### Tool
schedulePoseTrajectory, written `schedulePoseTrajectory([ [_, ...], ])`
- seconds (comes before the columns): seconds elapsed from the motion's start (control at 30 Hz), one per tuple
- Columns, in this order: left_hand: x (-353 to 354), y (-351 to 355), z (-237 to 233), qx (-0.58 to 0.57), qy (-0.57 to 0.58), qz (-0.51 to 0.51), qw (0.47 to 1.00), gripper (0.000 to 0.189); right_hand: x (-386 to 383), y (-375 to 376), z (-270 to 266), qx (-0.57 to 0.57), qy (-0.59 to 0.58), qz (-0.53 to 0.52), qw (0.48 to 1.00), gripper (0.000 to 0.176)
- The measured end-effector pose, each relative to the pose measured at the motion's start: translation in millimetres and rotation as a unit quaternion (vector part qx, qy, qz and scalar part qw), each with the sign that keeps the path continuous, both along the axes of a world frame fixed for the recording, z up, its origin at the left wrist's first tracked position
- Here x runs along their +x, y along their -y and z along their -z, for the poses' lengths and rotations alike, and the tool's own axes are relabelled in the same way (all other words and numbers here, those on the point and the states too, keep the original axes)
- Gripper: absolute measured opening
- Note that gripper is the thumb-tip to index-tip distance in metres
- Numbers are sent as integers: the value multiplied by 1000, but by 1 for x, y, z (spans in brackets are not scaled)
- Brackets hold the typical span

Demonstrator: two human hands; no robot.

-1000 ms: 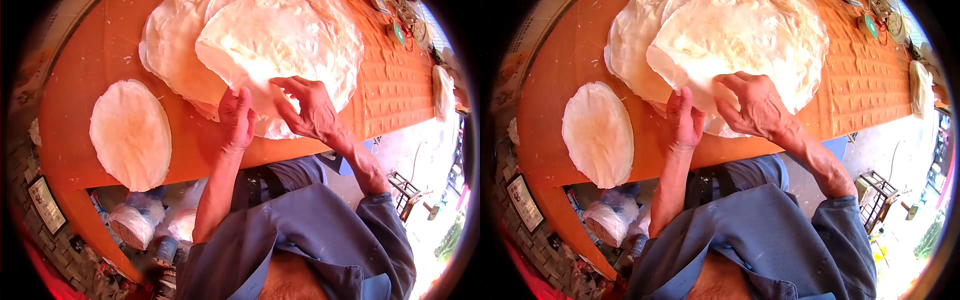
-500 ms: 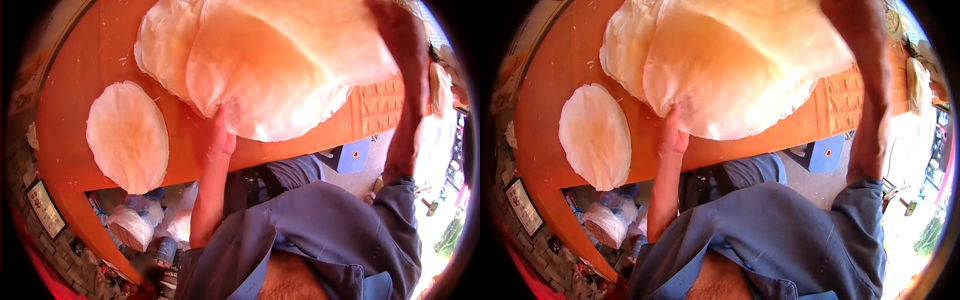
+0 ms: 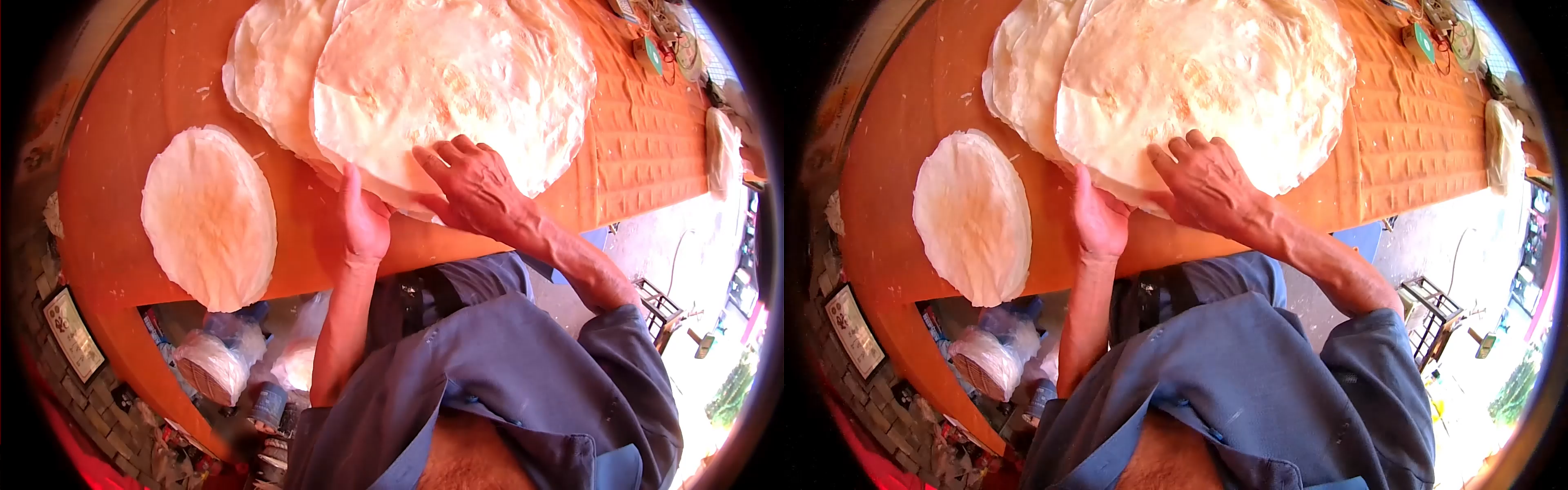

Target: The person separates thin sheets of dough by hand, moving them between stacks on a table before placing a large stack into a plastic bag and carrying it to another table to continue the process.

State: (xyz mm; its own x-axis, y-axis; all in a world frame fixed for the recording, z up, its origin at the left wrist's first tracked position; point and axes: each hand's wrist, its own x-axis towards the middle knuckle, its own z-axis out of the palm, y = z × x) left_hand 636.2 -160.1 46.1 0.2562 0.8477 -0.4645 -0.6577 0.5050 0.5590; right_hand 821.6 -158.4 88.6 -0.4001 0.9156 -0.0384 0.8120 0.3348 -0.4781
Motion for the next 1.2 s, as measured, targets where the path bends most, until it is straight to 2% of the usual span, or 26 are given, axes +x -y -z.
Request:
schedulePoseTrajectory([
  [0.03, 3, 0, 0, 2, -31, -10, 999, 45, 1, 6, -6, 30, -27, 3, 999, 50],
  [0.07, 7, -3, 1, 7, -59, -21, 998, 42, 1, 13, 1, 38, -16, -28, 999, 73],
  [0.1, 10, -9, -1, 19, -41, -17, 999, 42, -1, 15, 8, 68, -32, -16, 997, 60],
  [0.17, 9, -12, -5, 33, -15, -6, 999, 43, 11, 0, 23, 87, 61, -36, 994, 44],
  [0.2, 5, -14, 1, 37, 42, 10, 998, 46, 22, -12, 18, 79, 50, 0, 996, 26],
  [0.23, 7, -20, -11, 39, 23, 21, 999, 48, 32, -26, 9, 117, 64, 16, 991, 3],
  [0.27, 4, -22, -4, 30, -4, 20, 999, 47, 54, -49, -2, 141, 49, -12, 989, 7],
  [0.3, 2, -28, 3, 26, -29, 19, 999, 46, 69, -70, -37, 156, 92, 3, 984, 3],
  [0.37, 8, -41, 3, 25, -157, 52, 986, 43, 91, -94, -91, 212, 238, -28, 948, 6],
  [0.4, 9, -45, 2, 22, -222, 67, 973, 41, 90, -94, -103, 209, 204, -10, 956, 6],
  [0.57, 23, -61, 14, -9, -182, 73, 980, 31, 86, -90, -135, 199, 42, 86, 975, 24],
  [0.6, 25, -63, 18, -16, -173, 65, 983, 30, 75, -96, -110, 146, 196, 70, 967, 21],
  [0.63, 26, -64, 18, -23, -164, 61, 984, 28, 64, -102, -67, 90, 345, 53, 933, 19],
  [0.7, 27, -65, 15, -41, -148, 53, 987, 25, 76, -100, 20, 83, 209, 41, 974, 3],
  [0.77, 28, -68, 18, -30, -167, 50, 984, 21, 78, -85, 43, 102, 120, 76, 985, 9],
  [0.83, 36, -66, 15, -18, -208, 39, 977, 20, 79, -77, 44, 115, 68, 86, 987, 17],
  [0.93, 45, -67, 20, -25, -177, 6, 984, 18, 81, -77, 39, 106, 56, 95, 988, 21],
  [1.0, 45, -68, 26, -28, -168, 32, 985, 16, 79, -71, 44, 117, 59, 83, 988, 21],
  [1.13, 55, -73, 26, -14, -137, 88, 987, 15, 85, -72, 39, 100, -8, 74, 992, 26],
  [1.2, 63, -73, 26, 12, -90, 64, 994, 13, 85, -75, 42, 129, -28, 62, 989, 24],
])
